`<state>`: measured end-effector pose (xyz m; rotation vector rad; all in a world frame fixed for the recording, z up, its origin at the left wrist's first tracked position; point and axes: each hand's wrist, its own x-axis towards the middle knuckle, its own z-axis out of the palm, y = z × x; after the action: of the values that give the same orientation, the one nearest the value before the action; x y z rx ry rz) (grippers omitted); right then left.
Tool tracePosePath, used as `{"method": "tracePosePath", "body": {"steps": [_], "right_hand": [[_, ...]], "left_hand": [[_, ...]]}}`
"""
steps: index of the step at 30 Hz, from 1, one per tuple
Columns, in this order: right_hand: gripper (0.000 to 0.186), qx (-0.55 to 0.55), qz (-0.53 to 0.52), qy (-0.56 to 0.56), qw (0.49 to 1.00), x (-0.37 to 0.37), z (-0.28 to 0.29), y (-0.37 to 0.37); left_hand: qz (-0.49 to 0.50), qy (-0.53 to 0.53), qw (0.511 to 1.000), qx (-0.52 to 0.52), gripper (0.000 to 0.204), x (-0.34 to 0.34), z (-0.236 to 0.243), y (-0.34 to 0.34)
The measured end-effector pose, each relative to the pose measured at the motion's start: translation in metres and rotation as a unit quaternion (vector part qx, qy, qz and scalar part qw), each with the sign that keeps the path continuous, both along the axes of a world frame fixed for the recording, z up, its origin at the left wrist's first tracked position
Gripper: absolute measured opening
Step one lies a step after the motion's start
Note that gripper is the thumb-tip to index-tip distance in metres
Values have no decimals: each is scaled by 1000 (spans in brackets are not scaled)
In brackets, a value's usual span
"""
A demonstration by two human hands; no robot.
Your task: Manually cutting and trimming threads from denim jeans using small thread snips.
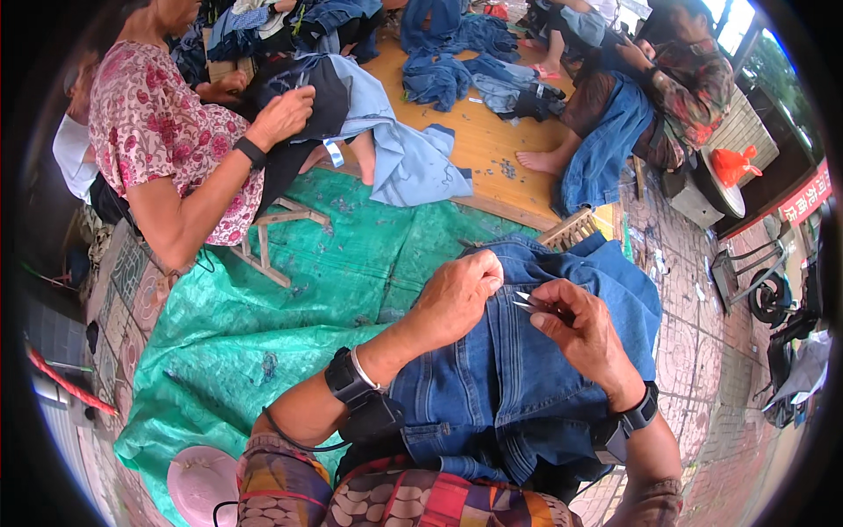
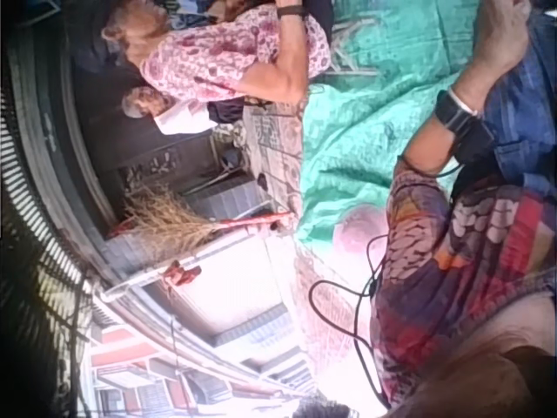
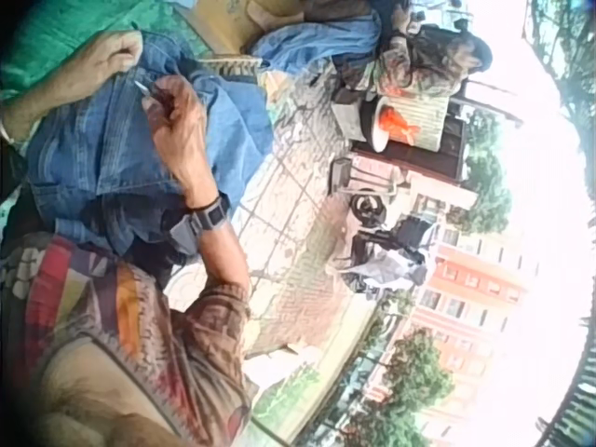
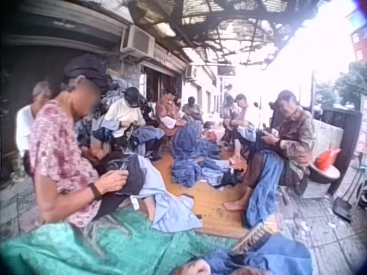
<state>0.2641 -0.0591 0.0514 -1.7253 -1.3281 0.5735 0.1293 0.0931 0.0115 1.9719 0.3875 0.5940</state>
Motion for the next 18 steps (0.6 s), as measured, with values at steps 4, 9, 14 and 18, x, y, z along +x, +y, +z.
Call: {"method": "tracePosePath", "body": {"steps": [4,9,14,18], "right_hand": [[18,-24,0,-41,999,-3,6,11],[13,-53,20,-110,992,-5,11,23],[12,-70,18,-113,991,-6,11,27],[10,-126,4,-41,991,-4,13,29]], "left_hand": [[5,15,1000,15,12,-1,-3,0],[31,-35,998,49,9,-2,-6,-2],[28,-47,997,51,9,-2,-9,-2],[20,-34,998,59,4,-3,-8,-3]]}}
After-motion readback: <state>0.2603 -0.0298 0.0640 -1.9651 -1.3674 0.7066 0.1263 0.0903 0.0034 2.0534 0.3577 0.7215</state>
